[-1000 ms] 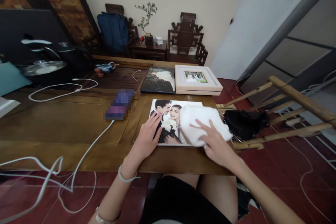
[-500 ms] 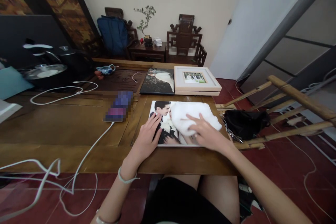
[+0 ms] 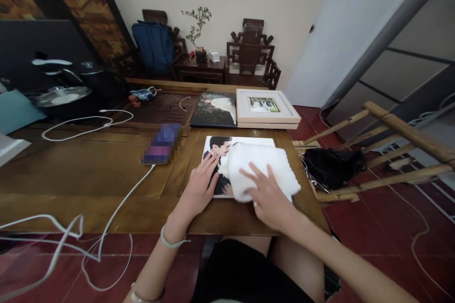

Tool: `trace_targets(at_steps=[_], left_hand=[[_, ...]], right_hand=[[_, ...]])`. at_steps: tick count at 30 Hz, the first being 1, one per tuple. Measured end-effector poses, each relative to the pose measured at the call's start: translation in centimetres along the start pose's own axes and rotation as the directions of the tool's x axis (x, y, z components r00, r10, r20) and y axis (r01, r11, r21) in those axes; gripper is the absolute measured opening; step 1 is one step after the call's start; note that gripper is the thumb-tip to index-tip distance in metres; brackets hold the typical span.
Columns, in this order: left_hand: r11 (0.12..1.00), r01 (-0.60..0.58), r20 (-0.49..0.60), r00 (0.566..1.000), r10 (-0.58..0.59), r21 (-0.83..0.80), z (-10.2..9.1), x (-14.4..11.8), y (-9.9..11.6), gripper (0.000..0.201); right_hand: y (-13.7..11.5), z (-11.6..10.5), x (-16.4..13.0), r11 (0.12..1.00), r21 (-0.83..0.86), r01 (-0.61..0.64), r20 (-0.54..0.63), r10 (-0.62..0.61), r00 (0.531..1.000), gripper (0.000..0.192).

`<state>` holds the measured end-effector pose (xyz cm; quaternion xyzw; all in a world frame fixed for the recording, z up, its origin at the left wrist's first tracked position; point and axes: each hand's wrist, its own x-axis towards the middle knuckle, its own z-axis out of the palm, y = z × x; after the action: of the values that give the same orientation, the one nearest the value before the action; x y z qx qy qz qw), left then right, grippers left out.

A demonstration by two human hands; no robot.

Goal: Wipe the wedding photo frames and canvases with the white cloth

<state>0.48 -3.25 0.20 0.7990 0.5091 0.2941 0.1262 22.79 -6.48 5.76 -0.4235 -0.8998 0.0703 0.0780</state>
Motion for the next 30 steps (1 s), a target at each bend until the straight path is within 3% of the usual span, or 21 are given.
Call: trace_targets(at_steps=[4,8,11,18,22,26,30], left_hand=[[1.000,0.024,0.006,1.000,-0.024,-0.004,0.0,0.1,0.2,0.045],[1.000,0.017,-0.001,1.000,-0.017,-0.018,-0.1,0.1,0.3,0.046],[0.998,-0.008,-0.022,1.000,0.007,-0.058,-0.1,0.1,0.1,0.049],[0.998,-0.037,-0.044,0.998,0.035,-0.057,0.2,0.1,-0.3,0.047],[0.999,-0.016,-0.037,0.999,0.014,-0.049,0.3,0.1,-0.3,0.046],[0.997,-0.038,-0.061,0.998,0.034,-0.067,0.3,0.0,-0.3,0.048],[0.994,-0.066,-0.078,0.995,0.059,-0.089,0.3,-0.1,-0.3,0.049]], right_hand=[[-4.0,0.1,-4.3,0.996,0.046,0.075,0.079,-0.078,0.994,0.033],[-4.7,-0.6,-4.1,0.987,0.118,0.105,0.135,-0.121,0.983,0.032],[-2.8,-1.1,-1.1,0.987,0.137,0.085,0.118,-0.102,0.988,0.039],[3.8,-1.7,8.8,0.998,0.064,0.022,0.012,-0.023,1.000,0.042],[5.0,-2.0,11.4,0.999,0.047,-0.003,-0.023,0.004,1.000,0.038],[3.5,-1.3,9.6,1.000,0.025,-0.013,-0.010,0.013,1.000,0.043],[-0.2,-0.5,3.8,0.999,0.049,0.020,0.039,-0.022,0.999,0.045]])
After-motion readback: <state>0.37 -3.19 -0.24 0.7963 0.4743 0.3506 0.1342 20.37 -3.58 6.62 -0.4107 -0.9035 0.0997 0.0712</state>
